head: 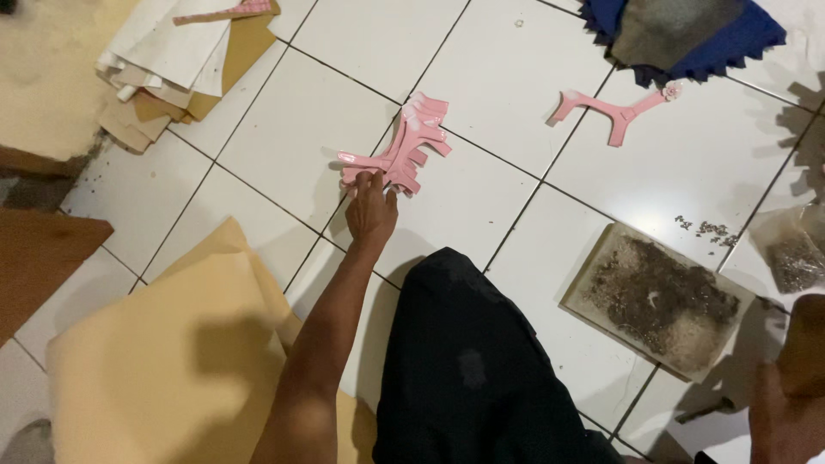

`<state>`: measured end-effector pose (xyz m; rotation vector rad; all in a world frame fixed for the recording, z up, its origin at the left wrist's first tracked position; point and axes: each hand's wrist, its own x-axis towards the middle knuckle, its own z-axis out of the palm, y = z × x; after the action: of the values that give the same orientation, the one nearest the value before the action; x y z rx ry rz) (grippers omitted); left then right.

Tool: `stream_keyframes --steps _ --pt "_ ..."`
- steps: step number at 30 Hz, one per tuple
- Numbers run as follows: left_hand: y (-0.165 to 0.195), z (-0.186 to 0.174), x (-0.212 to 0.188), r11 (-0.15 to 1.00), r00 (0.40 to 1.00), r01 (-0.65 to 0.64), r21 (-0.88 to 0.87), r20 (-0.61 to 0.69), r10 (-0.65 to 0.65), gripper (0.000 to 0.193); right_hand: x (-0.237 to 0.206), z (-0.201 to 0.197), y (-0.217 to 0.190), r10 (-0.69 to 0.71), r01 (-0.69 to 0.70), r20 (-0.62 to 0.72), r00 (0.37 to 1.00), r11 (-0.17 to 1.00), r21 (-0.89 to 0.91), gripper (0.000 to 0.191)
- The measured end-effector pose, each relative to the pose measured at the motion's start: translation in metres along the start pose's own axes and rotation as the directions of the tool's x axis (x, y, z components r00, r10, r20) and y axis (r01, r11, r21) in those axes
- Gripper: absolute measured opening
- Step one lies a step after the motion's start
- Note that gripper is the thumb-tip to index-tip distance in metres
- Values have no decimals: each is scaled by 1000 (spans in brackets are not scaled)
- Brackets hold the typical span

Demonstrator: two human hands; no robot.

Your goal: The person sits on a tiled floor finishing pink coated shoe upper components. They hold each piece against a worn sanding block, rub and file the edges with a small hand tool, tap and press pieces with a wooden last, and place finished pieces onto a growing pile beside them.

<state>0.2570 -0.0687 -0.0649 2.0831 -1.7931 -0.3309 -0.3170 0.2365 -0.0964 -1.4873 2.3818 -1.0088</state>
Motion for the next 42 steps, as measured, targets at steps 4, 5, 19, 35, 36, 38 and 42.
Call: stream_keyframes --steps 4,5,19,35,36,38,42 --pt "13 9 10 994 999 -24 111 34 20 27 -5 -11 -4 -13 16 -27 1000 990 137 31" --pt "15 9 11 994 999 -5 106 38 1 27 -4 -12 -7 10 -6 -35 999 993 116 32" --pt "87 -17 -17 195 923 366 -910 382 48 10 2 -47 2 16 -129 -263 965 898 -420 46" --pt "251 101 -225 321 716 643 -695 695 70 28 2 71 -133 344 -588 483 806 361 724 28" --pt "244 94 -233 453 679 624 -636 729 88 29 8 76 -132 331 -606 509 794 367 706 27" --pt "231 80 -246 690 603 524 -499 790 113 35 19 84 -132 341 -617 514 787 442 651 27" --pt "216 74 -233 683 796 208 -701 527 299 24 29 79 -134 397 -579 430 811 649 493 33"
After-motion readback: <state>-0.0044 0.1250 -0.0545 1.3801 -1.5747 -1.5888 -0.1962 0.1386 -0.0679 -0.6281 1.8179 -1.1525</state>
